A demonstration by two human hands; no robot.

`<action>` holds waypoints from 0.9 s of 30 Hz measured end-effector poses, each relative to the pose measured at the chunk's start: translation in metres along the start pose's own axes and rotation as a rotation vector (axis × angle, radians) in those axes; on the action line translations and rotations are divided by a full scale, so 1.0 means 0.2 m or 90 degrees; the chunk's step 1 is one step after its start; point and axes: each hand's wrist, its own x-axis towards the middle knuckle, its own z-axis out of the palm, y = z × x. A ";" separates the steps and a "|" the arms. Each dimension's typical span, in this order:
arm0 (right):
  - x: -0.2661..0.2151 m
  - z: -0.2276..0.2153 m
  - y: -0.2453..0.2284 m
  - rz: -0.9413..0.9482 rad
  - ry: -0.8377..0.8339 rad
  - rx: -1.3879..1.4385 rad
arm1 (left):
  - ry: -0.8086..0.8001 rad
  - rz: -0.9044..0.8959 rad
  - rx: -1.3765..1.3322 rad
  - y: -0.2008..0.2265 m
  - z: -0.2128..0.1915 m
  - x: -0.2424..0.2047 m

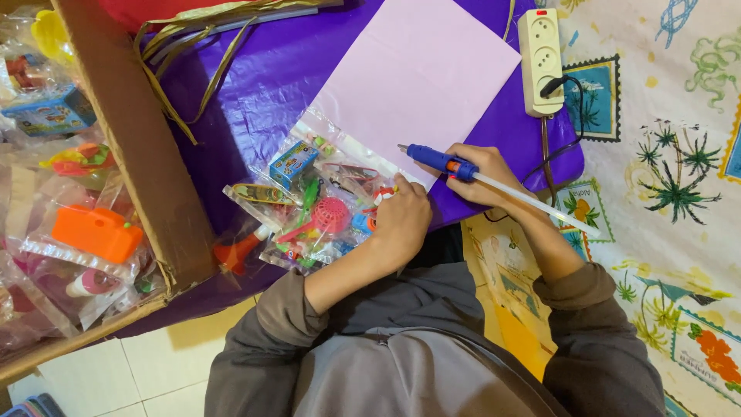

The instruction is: The person organizes small toys from a large box into individual plastic bags and seals them using a glue gun.

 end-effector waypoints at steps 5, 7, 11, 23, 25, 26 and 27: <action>0.02 0.00 -0.01 -0.007 -0.011 -0.010 | 0.004 -0.008 -0.042 0.00 0.06 0.03; 0.02 0.01 -0.01 -0.008 -0.012 -0.015 | 0.010 -0.010 -0.049 -0.01 0.07 0.04; 0.03 0.01 0.01 -0.006 -0.010 -0.012 | 0.018 -0.007 -0.059 0.00 0.09 0.06; 0.02 0.00 0.02 0.009 -0.014 -0.017 | 0.021 0.009 -0.007 0.00 0.04 0.00; 0.03 0.00 0.01 0.013 -0.022 -0.027 | 0.017 0.008 -0.004 0.00 0.02 0.00; 0.03 0.00 0.00 0.015 -0.024 -0.033 | 0.014 0.010 -0.004 0.00 0.01 -0.01; 0.03 0.00 0.00 0.018 -0.026 -0.038 | 0.011 0.013 -0.004 0.00 0.00 -0.01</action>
